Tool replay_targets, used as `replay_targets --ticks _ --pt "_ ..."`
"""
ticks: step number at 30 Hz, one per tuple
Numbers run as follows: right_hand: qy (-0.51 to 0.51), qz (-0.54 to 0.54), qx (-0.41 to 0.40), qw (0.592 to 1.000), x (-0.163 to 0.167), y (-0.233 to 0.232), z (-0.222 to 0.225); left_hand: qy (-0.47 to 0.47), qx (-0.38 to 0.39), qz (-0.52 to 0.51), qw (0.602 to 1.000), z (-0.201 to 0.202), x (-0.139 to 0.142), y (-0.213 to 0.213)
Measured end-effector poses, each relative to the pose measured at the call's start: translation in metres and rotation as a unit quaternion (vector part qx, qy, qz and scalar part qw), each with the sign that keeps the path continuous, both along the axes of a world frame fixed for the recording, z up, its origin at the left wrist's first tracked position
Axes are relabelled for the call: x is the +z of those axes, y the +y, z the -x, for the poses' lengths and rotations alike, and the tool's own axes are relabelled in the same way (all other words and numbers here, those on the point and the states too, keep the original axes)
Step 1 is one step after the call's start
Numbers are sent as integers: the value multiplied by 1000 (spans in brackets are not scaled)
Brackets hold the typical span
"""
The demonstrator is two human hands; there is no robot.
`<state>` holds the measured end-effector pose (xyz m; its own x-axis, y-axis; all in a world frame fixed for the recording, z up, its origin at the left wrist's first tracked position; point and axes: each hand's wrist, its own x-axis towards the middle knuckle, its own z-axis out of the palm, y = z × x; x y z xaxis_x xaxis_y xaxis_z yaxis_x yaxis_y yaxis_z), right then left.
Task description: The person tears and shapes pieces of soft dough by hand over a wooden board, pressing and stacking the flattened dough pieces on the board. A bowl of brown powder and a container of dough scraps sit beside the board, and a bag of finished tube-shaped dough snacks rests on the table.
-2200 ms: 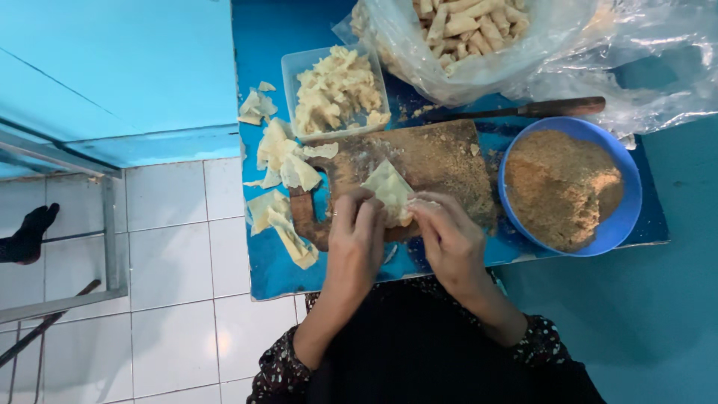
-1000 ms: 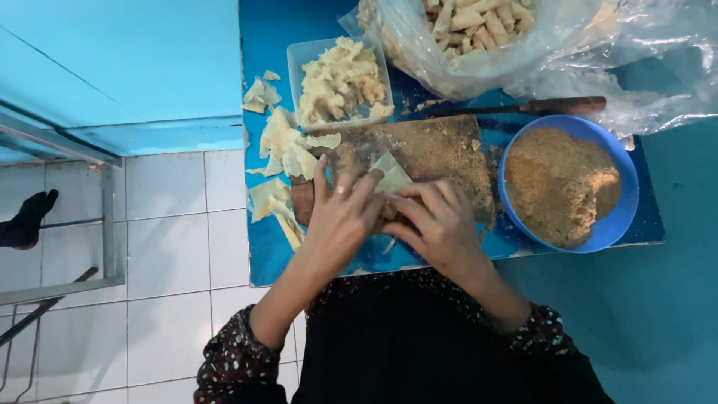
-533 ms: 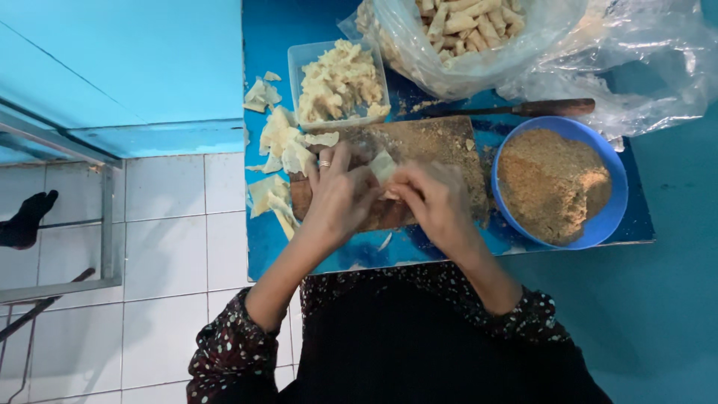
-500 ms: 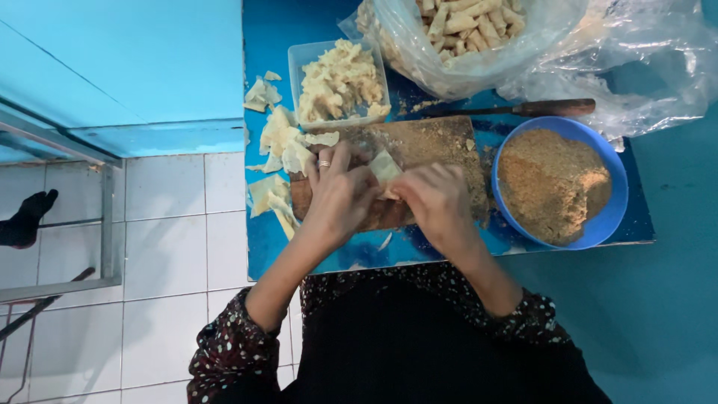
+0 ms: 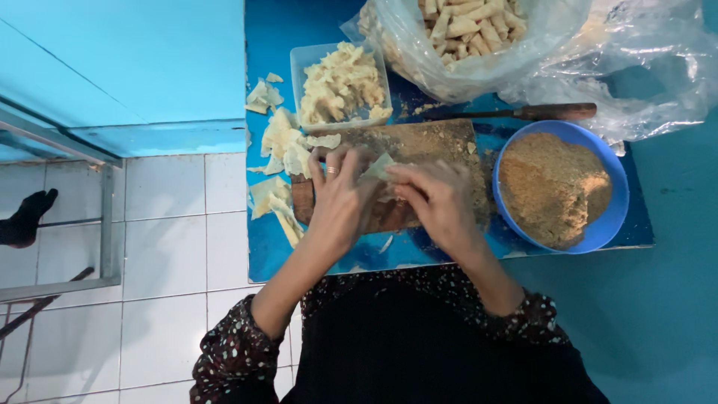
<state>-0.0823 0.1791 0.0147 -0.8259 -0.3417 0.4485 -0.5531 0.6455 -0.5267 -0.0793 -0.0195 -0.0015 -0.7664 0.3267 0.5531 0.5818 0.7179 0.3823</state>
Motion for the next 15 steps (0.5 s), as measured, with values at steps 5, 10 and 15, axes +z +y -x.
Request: replay_targets --ticks 5,10,15 --pt "100 -99 -34 990 1 -4 -12 -49 4 -9 999 11 -5 7" --pt "35 -88 -72 993 -2 0 6 -23 14 -44 999 11 -1 7" --pt "-16 46 -55 997 -1 3 8 -2 9 8 1000 10 -3 9"
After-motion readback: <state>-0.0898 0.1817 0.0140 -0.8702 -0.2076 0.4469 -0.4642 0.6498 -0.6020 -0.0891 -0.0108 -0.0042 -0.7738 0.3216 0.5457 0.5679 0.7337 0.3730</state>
